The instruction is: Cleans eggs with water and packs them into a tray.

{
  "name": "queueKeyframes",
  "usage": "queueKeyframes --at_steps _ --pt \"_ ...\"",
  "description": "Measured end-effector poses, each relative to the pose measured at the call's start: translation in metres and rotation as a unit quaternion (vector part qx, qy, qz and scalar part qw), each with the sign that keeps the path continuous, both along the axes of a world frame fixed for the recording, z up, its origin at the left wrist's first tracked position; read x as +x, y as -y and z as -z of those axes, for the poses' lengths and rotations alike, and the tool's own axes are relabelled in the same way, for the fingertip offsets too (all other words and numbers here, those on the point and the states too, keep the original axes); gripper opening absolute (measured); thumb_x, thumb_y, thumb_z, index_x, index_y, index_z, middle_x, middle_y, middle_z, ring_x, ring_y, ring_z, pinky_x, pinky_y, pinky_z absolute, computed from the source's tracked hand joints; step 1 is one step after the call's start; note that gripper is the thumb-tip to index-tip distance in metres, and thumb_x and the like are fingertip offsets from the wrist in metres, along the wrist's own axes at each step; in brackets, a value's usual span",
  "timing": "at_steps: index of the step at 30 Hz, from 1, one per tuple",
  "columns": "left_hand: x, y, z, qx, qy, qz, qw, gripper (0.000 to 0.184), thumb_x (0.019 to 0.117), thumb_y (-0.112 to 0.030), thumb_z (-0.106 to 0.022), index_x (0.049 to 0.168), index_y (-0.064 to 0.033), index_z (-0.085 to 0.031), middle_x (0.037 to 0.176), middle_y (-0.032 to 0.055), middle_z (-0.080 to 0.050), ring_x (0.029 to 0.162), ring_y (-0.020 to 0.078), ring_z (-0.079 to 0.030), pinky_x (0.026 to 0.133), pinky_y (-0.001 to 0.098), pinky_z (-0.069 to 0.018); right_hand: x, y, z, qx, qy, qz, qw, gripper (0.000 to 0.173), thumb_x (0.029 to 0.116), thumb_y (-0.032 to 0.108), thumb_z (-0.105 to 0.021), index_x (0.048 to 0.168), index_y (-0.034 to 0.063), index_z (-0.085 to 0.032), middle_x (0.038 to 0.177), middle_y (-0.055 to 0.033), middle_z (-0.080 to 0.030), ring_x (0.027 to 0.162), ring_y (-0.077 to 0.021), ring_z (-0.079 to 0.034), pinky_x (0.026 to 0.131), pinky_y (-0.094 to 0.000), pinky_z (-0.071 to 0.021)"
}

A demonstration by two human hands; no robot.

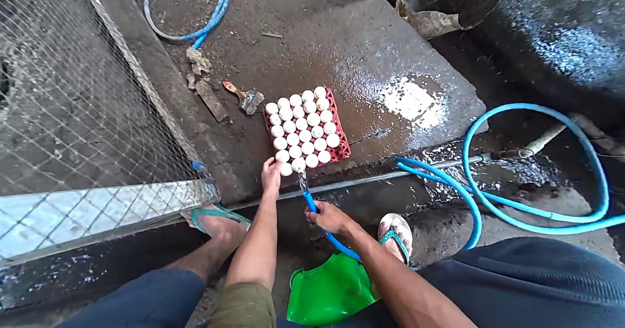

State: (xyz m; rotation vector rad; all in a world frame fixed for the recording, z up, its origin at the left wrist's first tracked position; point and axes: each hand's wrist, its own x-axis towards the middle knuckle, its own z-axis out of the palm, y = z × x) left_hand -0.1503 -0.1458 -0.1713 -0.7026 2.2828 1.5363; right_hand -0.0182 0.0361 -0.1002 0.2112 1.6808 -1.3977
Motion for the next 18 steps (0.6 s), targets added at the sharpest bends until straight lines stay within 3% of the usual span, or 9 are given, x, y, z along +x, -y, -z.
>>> queueKeyframes --at_steps 2,5,11,14,16,18 --pt "-0.01 0.0 0.001 -0.051 0.007 0.049 0.997 0.066 0.0928 -0.026 -0.076 0.147 -0.0031 -0.047 0.126 0.0221 -0.065 0.114 0.0327 -0.065 0.1 0.0507 -0.0508 0.001 -0.001 0.001 0.002 0.006 0.005 1.0 0.03 0.107 0.028 -0.05 0.127 0.0106 -0.063 0.108 -0.011 -0.068 0.096 -0.0217 -0.064 0.087 -0.0453 -0.051" --pt "-0.021 -0.004 -0.001 -0.14 0.015 0.098 0.985 0.072 0.083 -0.029 -0.086 0.142 -0.0049 -0.053 0.123 0.0209 -0.068 0.115 0.035 -0.065 0.102 0.0548 -0.0491 0.001 -0.003 0.002 0.005 0.007 0.012 1.0 0.029 0.1071 0.028 -0.05 0.127 0.0114 -0.063 0.109 -0.0101 -0.068 0.095 -0.0205 -0.065 0.086 -0.0445 -0.0515" --pt "-0.03 -0.006 -0.004 -0.242 -0.004 0.158 0.957 0.058 0.0868 -0.027 -0.082 0.135 -0.0039 -0.06 0.128 0.0205 -0.066 0.124 0.0375 -0.059 0.108 0.0567 -0.0432 0.001 -0.004 0.004 0.007 0.006 0.015 1.0 0.029 0.1069 0.028 -0.05 0.126 0.0116 -0.064 0.109 -0.0096 -0.068 0.096 -0.0203 -0.065 0.087 -0.0446 -0.0513" --pt "-0.024 -0.002 0.0 -0.211 -0.031 0.097 0.972 0.059 0.0876 -0.025 -0.081 0.137 -0.0032 -0.058 0.129 0.0218 -0.064 0.12 0.0367 -0.061 0.105 0.0546 -0.0464 0.0 -0.005 0.001 0.009 0.007 0.017 1.0 0.028 0.1072 0.027 -0.05 0.126 0.0113 -0.064 0.11 -0.0096 -0.068 0.097 -0.02 -0.064 0.088 -0.0445 -0.0507" --pt "-0.019 0.001 0.003 -0.137 -0.035 0.024 0.99 0.061 0.0893 -0.023 -0.079 0.141 -0.0034 -0.053 0.128 0.0235 -0.062 0.107 0.0356 -0.067 0.092 0.0539 -0.0564 0.001 -0.006 0.001 0.012 0.005 0.017 1.0 0.029 0.1072 0.027 -0.05 0.126 0.0113 -0.064 0.11 -0.0099 -0.068 0.097 -0.0204 -0.065 0.088 -0.0449 -0.0508" --pt "-0.014 0.004 0.004 -0.06 -0.046 -0.04 0.996 0.062 0.091 -0.02 -0.078 0.144 -0.0039 -0.049 0.13 0.0242 -0.061 0.103 0.0354 -0.068 0.085 0.0525 -0.0596 0.001 -0.006 0.002 0.013 0.003 0.016 1.0 0.028 0.107 0.027 -0.05 0.126 0.0109 -0.064 0.109 -0.0098 -0.068 0.097 -0.0202 -0.064 0.088 -0.0445 -0.0509"
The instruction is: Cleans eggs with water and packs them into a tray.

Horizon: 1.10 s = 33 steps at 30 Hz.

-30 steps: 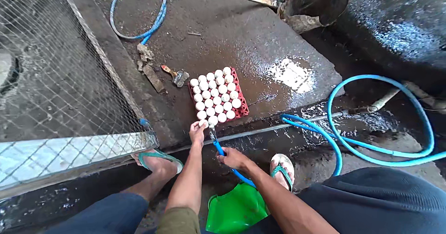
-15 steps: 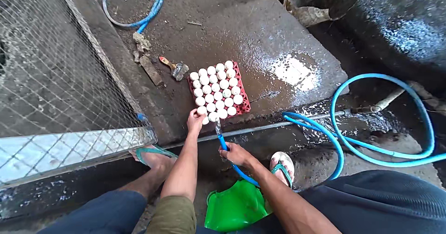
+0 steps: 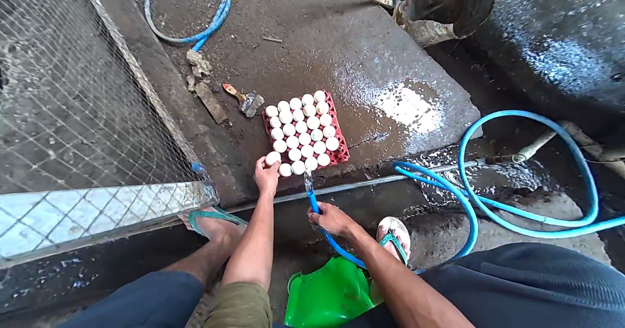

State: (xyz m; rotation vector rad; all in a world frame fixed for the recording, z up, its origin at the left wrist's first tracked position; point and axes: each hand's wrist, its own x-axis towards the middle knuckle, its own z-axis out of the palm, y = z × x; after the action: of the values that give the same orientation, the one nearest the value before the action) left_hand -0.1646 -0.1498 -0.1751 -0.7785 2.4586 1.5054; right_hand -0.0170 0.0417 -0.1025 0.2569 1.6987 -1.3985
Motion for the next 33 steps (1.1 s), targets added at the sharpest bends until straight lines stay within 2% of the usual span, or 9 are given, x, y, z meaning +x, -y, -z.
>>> queueKeyframes --at_steps 5,8,12,15,20,22,26,28,33 --pt "0.011 0.005 -0.01 0.092 -0.093 -0.059 0.99 0.054 0.0909 -0.009 -0.073 0.137 0.0064 -0.049 0.126 0.0274 -0.058 0.108 0.0315 -0.065 0.094 0.0443 -0.0561 0.0 0.001 -0.001 0.007 -0.009 -0.012 1.0 0.029 0.1066 0.027 -0.051 0.126 0.01 -0.064 0.11 -0.0111 -0.068 0.099 -0.0215 -0.065 0.089 -0.0458 -0.0509" --pt "0.027 -0.009 -0.031 0.192 -0.096 -0.048 0.976 0.044 0.0965 -0.003 -0.056 0.136 0.0087 -0.041 0.117 0.0249 -0.057 0.095 0.0271 -0.065 0.085 0.0402 -0.0584 -0.001 0.004 -0.002 0.007 -0.016 -0.037 0.999 0.03 0.107 0.028 -0.051 0.127 0.0096 -0.064 0.112 -0.012 -0.068 0.1 -0.0228 -0.065 0.091 -0.0466 -0.0504" --pt "0.06 -0.043 -0.057 0.376 -0.009 -0.002 0.927 0.031 0.1097 -0.019 -0.027 0.127 -0.002 -0.046 0.095 0.0101 -0.062 0.077 0.0164 -0.063 0.071 0.0314 -0.0556 0.0 0.008 -0.007 0.02 -0.042 -0.058 0.997 0.03 0.1059 0.027 -0.053 0.126 0.0079 -0.064 0.111 -0.0145 -0.068 0.099 -0.0259 -0.065 0.09 -0.0493 -0.0501" --pt "0.086 -0.061 -0.081 0.418 0.047 0.008 0.907 0.047 0.1114 -0.03 -0.016 0.113 -0.002 -0.053 0.087 0.0101 -0.067 0.069 0.0149 -0.063 0.064 0.0267 -0.0541 0.002 0.012 -0.02 0.058 -0.07 -0.107 0.99 0.034 0.102 0.025 -0.06 0.13 0.0071 -0.063 0.116 -0.0194 -0.067 0.105 -0.0326 -0.065 0.094 -0.0553 -0.049" --pt "0.117 -0.068 -0.107 0.415 0.029 0.018 0.909 0.047 0.111 -0.035 -0.016 0.112 -0.0054 -0.053 0.078 0.008 -0.066 0.054 0.0148 -0.059 0.049 0.0272 -0.0515 0.008 0.003 -0.033 0.134 -0.091 -0.145 0.976 0.054 0.0922 0.019 -0.07 0.143 0.0068 -0.055 0.131 -0.0249 -0.063 0.124 -0.0413 -0.059 0.103 -0.0637 -0.0447" --pt "0.125 -0.067 -0.116 0.405 0.009 0.044 0.913 0.044 0.1112 -0.033 -0.017 0.131 -0.0075 -0.047 0.074 0.0062 -0.063 0.044 0.0104 -0.051 0.04 0.023 -0.0444 0.007 -0.013 -0.047 0.166 -0.103 -0.047 0.98 0.055 0.0914 0.016 -0.069 0.143 0.0054 -0.055 0.133 -0.0254 -0.063 0.125 -0.0418 -0.06 0.104 -0.0629 -0.0459" --pt "0.147 -0.071 -0.133 0.349 -0.009 0.09 0.933 0.036 0.1117 -0.029 -0.023 0.131 -0.0079 -0.046 0.075 0.0037 -0.055 0.042 0.0079 -0.042 0.037 0.0216 -0.0389 0.01 -0.025 -0.082 0.138 -0.261 0.181 0.938 0.05 0.0959 0.016 -0.062 0.144 0.0034 -0.053 0.135 -0.019 -0.062 0.123 -0.0301 -0.062 0.104 -0.048 -0.0498" --pt "0.158 -0.077 -0.145 0.327 -0.032 0.113 0.938 0.038 0.111 -0.027 -0.026 0.134 -0.0064 -0.047 0.08 0.0039 -0.055 0.045 0.0082 -0.042 0.039 0.0229 -0.0389 0.008 -0.024 -0.087 0.157 -0.346 0.148 0.913 0.047 0.0945 0.014 -0.061 0.14 0.0044 -0.059 0.14 -0.0198 -0.059 0.129 -0.0302 -0.058 0.109 -0.046 -0.0469" --pt "0.184 -0.083 -0.165 0.266 -0.076 0.244 0.93 0.036 0.1061 -0.017 -0.039 0.135 0.0003 -0.052 0.088 0.0072 -0.061 0.048 0.0077 -0.044 0.043 0.0239 -0.0415 0.006 -0.034 -0.066 0.198 -0.367 0.045 0.908 0.034 0.0993 0.015 -0.059 0.131 0.0061 -0.067 0.138 -0.0195 -0.061 0.129 -0.0339 -0.058 0.112 -0.0515 -0.0443"
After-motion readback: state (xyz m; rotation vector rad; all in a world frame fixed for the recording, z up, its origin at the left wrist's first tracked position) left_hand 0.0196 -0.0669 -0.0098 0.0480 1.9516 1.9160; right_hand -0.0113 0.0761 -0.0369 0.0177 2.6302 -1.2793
